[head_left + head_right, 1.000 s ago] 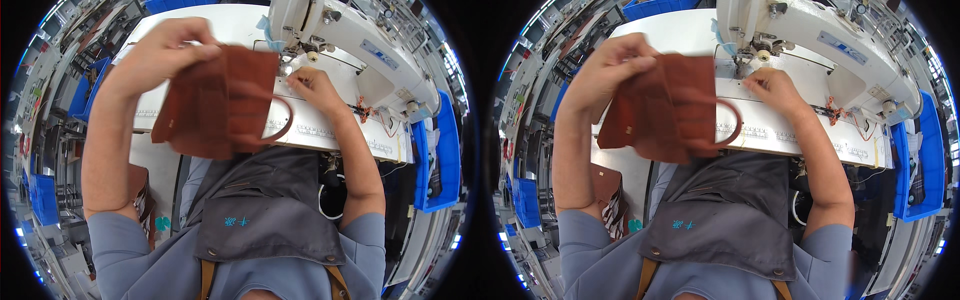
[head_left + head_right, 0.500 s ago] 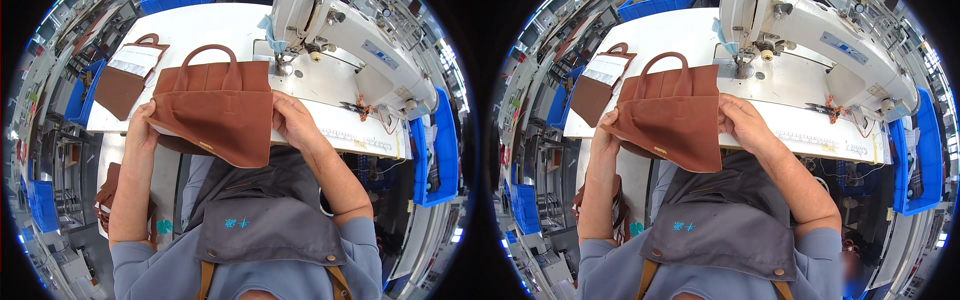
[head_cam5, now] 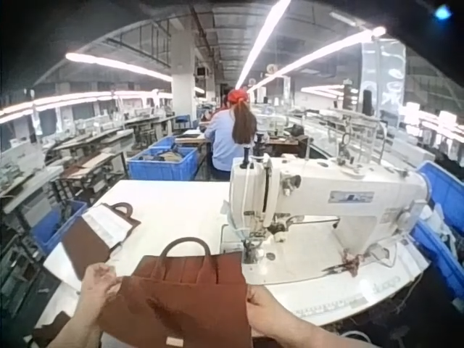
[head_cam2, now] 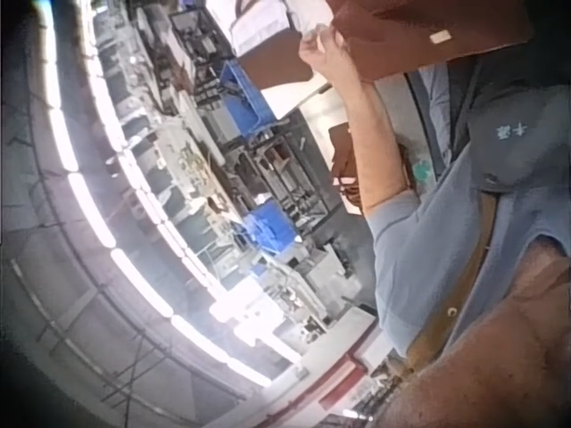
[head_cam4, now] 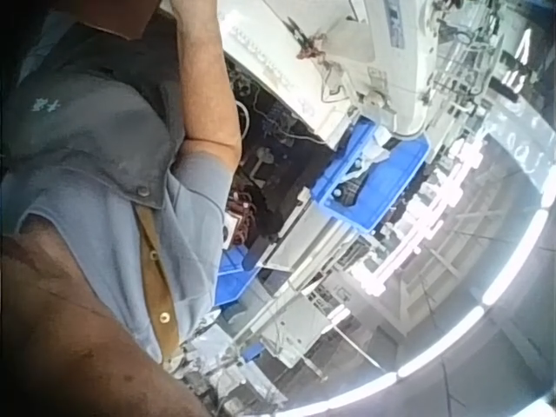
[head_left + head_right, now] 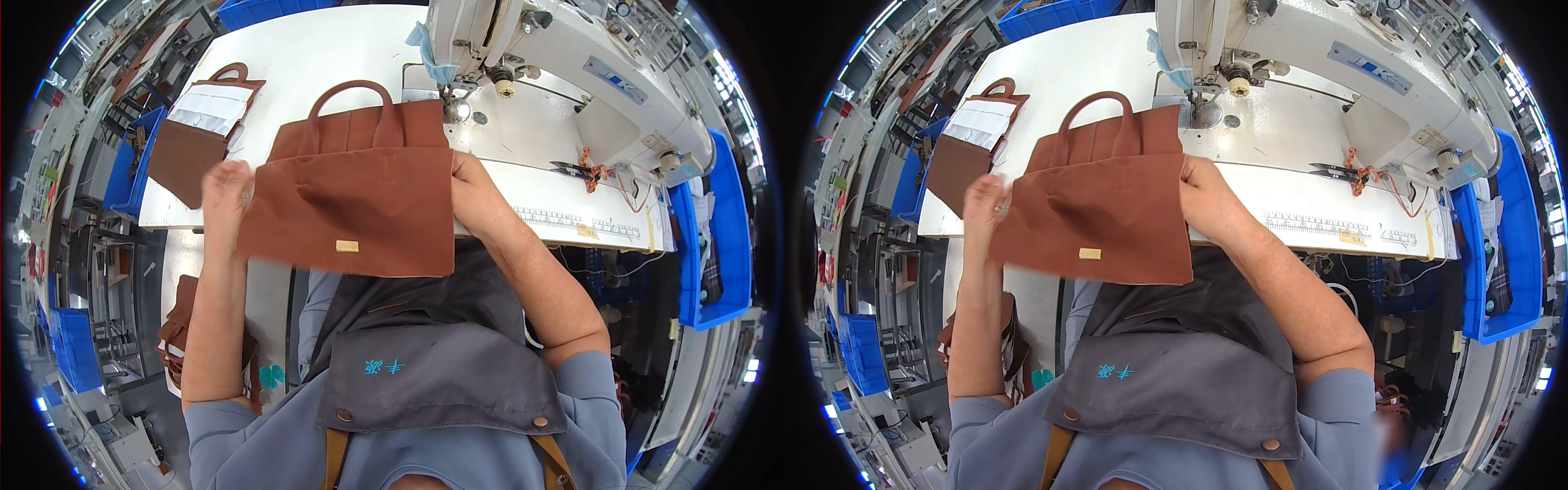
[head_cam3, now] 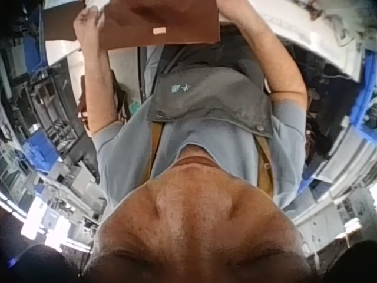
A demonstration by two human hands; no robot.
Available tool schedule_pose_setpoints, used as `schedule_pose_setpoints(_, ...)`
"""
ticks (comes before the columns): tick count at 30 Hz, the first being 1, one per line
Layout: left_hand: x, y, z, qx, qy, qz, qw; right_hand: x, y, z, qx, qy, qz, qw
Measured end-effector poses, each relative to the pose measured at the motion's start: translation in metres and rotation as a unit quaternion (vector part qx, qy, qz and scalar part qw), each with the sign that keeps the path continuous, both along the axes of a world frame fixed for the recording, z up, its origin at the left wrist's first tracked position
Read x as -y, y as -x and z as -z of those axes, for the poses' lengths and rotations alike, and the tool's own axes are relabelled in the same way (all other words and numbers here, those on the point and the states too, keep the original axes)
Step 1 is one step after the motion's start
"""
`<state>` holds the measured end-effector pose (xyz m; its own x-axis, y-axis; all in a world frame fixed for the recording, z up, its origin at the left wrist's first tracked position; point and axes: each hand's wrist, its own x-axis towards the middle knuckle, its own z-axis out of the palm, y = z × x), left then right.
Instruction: Sewing a leather bag using an industrial sewing machine.
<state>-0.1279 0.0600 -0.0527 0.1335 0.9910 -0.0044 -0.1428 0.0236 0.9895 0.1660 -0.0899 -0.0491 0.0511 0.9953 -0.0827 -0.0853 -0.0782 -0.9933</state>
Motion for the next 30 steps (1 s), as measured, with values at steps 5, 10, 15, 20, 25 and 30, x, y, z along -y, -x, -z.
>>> schedule_pose_setpoints(5, 0.072, -0.037, -0.067, -0.425, -0.510, 0.199, 0.721, -0.011, -0.004, -0.008, -0.068, 0.047, 0.078, 0.994)
schedule_pose_setpoints(10, 0.125, -0.084, -0.017, -0.447, -0.647, 0.189, 0.589, -0.021, 0.006, -0.009, -0.040, 0.035, 0.092, 0.994)
schedule_pose_setpoints(15, 0.108, -0.094, -0.029, -0.395, -0.690, 0.133, 0.593, -0.020, 0.006, 0.002, -0.055, 0.007, 0.102, 0.993)
schedule_pose_setpoints(20, 0.038, -0.080, -0.058, -0.379, -0.494, 0.010, 0.782, -0.019, -0.004, 0.015, 0.108, -0.040, 0.127, 0.985)
schedule_pose_setpoints(25, -0.013, -0.071, -0.020, -0.444, -0.311, 0.172, 0.822, -0.013, 0.000, 0.004, 0.229, -0.063, 0.066, 0.969)
schedule_pose_setpoints(30, -0.005, -0.107, -0.053, -0.312, -0.518, 0.200, 0.771, -0.003, 0.000, 0.001, 0.178, -0.075, 0.106, 0.975)
